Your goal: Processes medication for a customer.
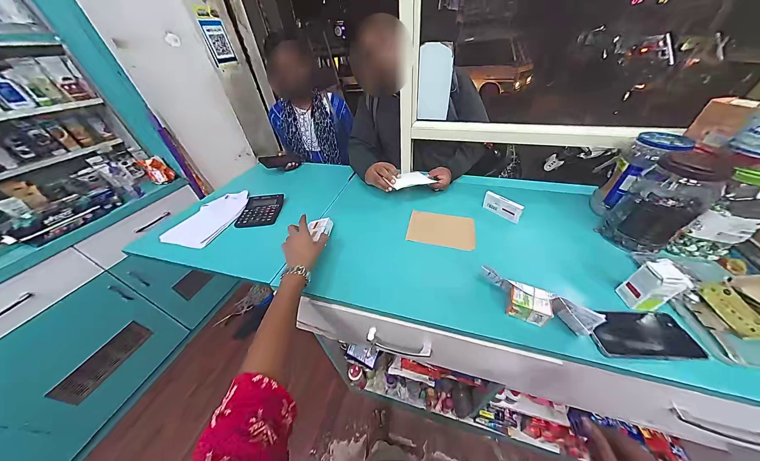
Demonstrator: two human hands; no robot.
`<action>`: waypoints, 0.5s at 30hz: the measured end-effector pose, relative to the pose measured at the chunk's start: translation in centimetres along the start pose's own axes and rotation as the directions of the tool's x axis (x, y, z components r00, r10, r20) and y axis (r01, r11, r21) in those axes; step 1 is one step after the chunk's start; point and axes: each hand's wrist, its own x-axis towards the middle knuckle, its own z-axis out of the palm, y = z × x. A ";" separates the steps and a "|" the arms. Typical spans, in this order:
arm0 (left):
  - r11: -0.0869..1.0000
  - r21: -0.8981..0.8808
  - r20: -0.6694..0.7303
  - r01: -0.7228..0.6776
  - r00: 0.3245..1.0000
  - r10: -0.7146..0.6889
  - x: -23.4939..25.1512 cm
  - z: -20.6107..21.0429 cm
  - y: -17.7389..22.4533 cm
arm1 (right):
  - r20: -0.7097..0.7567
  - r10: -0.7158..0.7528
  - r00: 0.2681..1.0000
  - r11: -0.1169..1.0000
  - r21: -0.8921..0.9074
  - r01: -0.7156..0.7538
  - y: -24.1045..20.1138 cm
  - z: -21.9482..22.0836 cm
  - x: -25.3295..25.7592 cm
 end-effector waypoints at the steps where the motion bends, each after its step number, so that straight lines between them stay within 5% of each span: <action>1: 0.999 -0.041 -0.021 -0.010 1.000 0.009 0.3 -0.3 -0.8 | -0.049 -0.061 0.997 0.998 0.012 0.062 -1.2 -0.7 2.0; 6: 0.979 -0.156 -0.054 -0.127 0.991 0.120 1.9 -0.5 -4.8 | -0.235 -0.456 0.858 0.888 -0.175 0.425 -8.0 -1.7 15.5; 9: 0.963 -0.167 -0.094 -0.213 0.975 0.199 2.4 0.8 -7.0 | -0.155 -0.549 0.821 0.814 -0.321 0.484 -10.8 -0.1 27.0; 12: 0.944 -0.153 -0.151 -0.292 0.951 0.270 2.2 2.8 -8.1 | 0.113 -0.366 0.924 0.782 -0.502 0.370 -11.0 2.3 39.1; 15: 0.938 -0.084 -0.176 -0.337 0.931 0.319 1.9 4.2 -8.4 | 0.199 -0.026 0.980 0.783 -0.605 0.144 -8.4 5.1 48.0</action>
